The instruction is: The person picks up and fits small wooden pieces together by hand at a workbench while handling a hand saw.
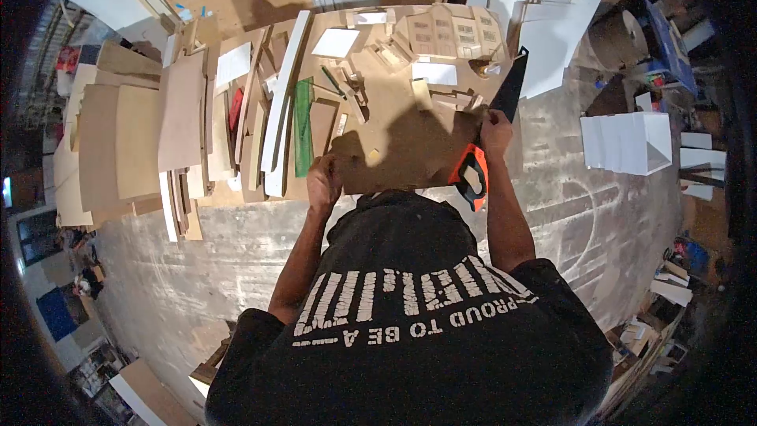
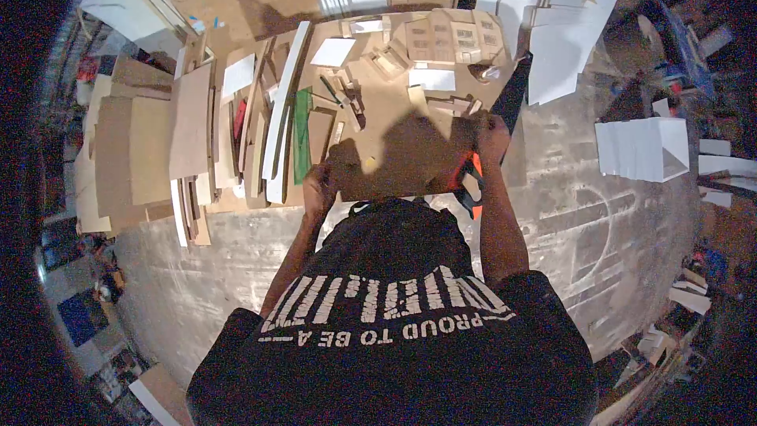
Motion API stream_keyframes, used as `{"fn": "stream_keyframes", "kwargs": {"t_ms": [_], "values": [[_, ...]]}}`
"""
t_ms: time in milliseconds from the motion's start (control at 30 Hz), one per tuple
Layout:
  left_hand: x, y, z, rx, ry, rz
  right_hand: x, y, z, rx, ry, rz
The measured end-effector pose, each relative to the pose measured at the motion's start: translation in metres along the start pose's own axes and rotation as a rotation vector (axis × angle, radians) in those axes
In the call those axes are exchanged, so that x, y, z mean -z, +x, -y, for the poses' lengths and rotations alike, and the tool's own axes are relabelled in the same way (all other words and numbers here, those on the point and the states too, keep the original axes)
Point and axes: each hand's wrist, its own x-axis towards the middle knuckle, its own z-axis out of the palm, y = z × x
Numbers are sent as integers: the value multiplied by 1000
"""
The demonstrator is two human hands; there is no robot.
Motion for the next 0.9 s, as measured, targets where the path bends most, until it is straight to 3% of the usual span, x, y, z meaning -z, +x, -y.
{"fn": "stream_keyframes", "kwargs": {"t_ms": [167,267,400,500,600,700,767,833,900], "values": [[-15,39,-13,-125,185,-30,-16,5,-15,13,34,23],[-27,66,-19,42,341,61,-1,-2,19,-49,68,47],[-32,73,-16,15,379,48,23,-14,39,-140,84,24],[-37,67,11,30,269,-9,27,-20,17,-119,115,17],[-10,60,-31,568,-544,16,38,-34,28,-87,202,69],[-2,59,-60,606,-832,30,19,-48,20,-88,403,309],[-10,59,-70,606,-932,87,22,-59,62,-227,713,542],[-10,60,-95,611,-1018,132,-16,-74,46,62,543,566],[-18,59,-102,575,-1011,205,-30,-83,65,13,627,685]]}}
